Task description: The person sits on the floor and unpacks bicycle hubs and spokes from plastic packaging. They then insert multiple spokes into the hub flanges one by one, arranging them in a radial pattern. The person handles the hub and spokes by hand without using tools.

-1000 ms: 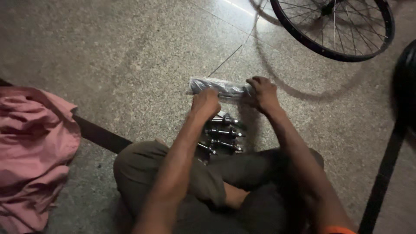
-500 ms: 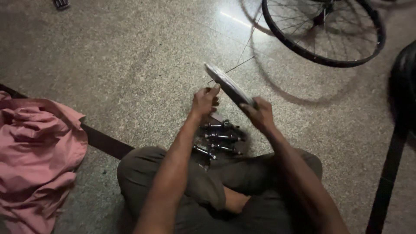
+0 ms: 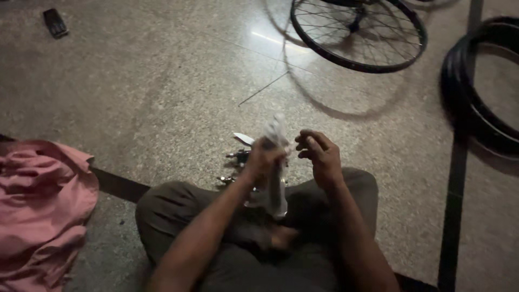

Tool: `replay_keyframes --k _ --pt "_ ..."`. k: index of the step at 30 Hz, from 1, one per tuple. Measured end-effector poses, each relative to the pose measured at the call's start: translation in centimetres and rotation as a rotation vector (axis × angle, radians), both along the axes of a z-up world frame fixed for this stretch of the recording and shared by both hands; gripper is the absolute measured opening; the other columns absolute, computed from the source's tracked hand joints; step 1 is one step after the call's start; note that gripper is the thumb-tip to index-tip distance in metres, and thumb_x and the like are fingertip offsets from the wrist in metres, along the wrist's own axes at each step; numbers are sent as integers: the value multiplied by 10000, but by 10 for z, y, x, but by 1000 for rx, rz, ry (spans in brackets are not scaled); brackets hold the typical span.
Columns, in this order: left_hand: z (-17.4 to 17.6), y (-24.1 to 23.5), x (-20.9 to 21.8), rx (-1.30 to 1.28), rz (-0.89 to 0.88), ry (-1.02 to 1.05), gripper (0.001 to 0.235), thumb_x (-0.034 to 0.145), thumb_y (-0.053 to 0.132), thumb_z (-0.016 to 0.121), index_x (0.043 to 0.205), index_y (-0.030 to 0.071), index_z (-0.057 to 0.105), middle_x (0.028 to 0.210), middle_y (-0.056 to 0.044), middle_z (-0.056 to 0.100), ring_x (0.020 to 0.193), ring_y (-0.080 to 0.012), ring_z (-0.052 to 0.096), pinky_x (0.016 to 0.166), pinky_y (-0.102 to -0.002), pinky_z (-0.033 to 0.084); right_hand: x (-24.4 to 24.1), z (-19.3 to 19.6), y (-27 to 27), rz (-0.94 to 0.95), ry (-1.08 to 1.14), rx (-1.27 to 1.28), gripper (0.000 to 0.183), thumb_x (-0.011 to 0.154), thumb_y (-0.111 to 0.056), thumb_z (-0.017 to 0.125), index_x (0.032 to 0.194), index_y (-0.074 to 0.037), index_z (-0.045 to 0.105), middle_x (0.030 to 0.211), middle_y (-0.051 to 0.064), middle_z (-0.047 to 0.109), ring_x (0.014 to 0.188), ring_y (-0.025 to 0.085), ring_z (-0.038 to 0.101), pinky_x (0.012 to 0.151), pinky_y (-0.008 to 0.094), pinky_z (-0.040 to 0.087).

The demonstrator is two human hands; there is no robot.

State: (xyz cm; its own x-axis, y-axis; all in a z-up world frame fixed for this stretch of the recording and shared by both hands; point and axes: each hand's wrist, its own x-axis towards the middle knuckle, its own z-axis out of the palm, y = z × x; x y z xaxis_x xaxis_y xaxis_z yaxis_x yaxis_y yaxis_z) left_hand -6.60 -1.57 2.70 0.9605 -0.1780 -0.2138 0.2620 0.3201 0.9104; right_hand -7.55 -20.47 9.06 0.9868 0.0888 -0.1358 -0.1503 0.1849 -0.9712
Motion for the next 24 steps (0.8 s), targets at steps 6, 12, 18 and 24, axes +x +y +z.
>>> replay_keyframes --k 6,12,18,24 --pt "23 -39 -50 109 -95 -421 368 854 137 813 1175 18 679 1026 -45 738 926 -137 683 790 -333 577 -42 36 -18 154 -149 -91 620 878 -196 725 1443 8 568 1218 95 675 1135 186 637 1008 336 516" --pt "56 -45 -83 330 -35 -503 356 906 216 754 1225 80 674 974 -73 751 894 -100 683 766 -323 578 -59 63 -22 205 -249 5 691 830 -144 747 1475 -41 521 1325 121 631 1221 199 613 1050 337 510" --pt "52 -47 -91 363 -30 -518 279 898 259 796 1080 68 704 904 -68 742 818 -104 670 706 -318 572 -68 70 -18 210 -419 -241 354 927 -58 714 1274 -2 670 1174 112 701 1092 186 686 952 297 557" --pt "34 -49 -89 422 69 -478 256 937 269 805 979 38 705 854 -104 733 790 -123 663 675 -335 551 -88 79 10 -226 -702 -545 107 913 -78 771 996 -13 752 853 90 710 750 159 681 672 299 547"
